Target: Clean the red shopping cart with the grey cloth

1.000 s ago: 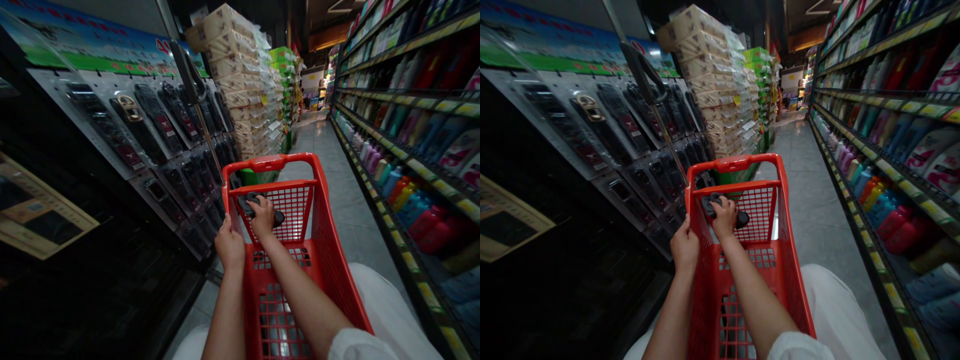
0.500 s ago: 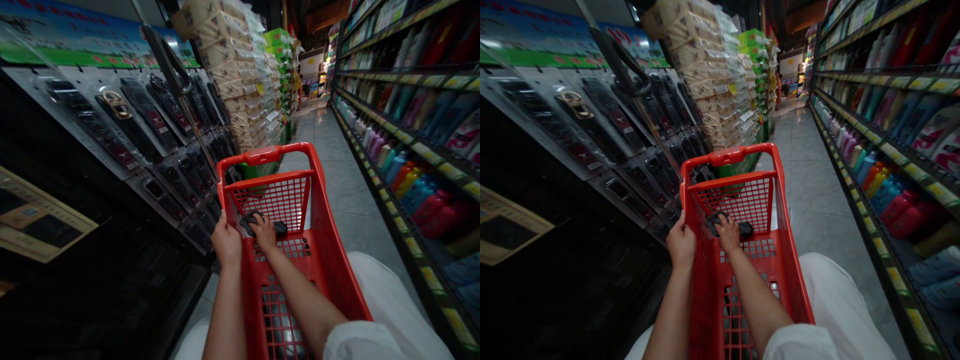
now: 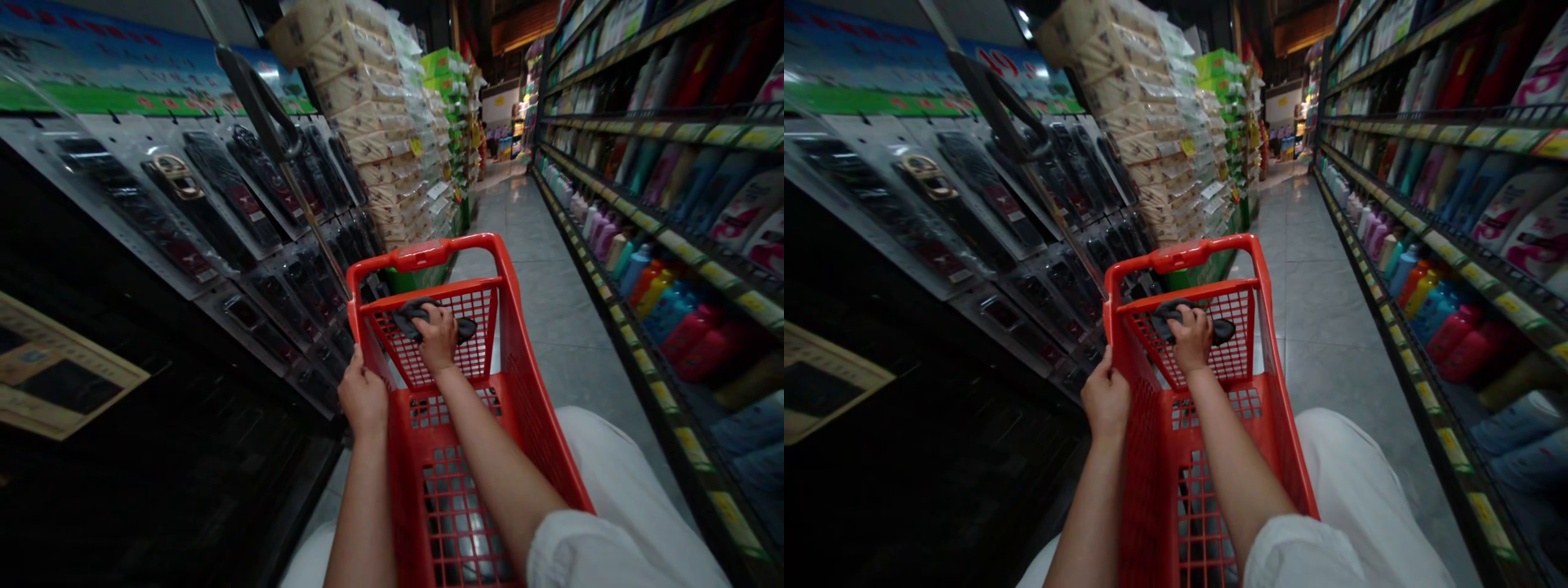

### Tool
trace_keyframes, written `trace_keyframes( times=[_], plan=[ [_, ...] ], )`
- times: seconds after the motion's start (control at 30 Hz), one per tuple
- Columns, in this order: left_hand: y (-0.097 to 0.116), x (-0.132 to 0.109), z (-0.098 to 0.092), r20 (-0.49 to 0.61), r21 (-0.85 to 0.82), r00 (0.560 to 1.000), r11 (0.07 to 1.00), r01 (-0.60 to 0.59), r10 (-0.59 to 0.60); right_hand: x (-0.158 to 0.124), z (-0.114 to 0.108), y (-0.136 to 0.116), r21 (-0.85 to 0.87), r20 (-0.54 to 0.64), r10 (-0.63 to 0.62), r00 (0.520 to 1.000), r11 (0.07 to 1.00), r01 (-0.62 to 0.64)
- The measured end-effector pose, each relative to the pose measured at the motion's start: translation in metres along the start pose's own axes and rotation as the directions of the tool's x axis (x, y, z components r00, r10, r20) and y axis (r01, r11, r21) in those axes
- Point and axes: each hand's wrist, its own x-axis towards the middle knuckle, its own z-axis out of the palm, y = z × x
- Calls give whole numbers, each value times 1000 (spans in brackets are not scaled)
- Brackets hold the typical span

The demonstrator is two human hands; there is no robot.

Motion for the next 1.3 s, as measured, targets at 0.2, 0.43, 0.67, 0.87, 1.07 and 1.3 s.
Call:
trace_keyframes(
  times=[0.2, 0.43, 0.67, 0.87, 1.07, 1.3],
  plan=[
    [-1, -2, -1, -4, 0, 1000, 1000, 5, -5, -87, 38, 51, -3, 88, 179, 980, 984, -180],
    [0, -1, -1, -3, -2, 1000, 1000, 5, -5, -113, 69, 54, 246, -159, 478, 864, 867, -434],
    [3, 0, -2, 9, 22, 1000, 1000, 3, -3, -29, 35, 1, 236, -258, 179, 950, 965, -118],
    [-1, 1, -1, -2, 34, 1000, 999, -19, 19, -32, 18, 21, 65, -46, 0, 999, 998, 3],
    [-2, 2, -1, 3, 43, 1000, 999, -1, 1, -35, 27, 66, 350, -486, 610, 626, 792, -500],
    [2, 0, -2, 9, 41, 1000, 999, 17, -17, -11, 32, 13, 299, -324, 398, 858, 904, -306]
  ],
)
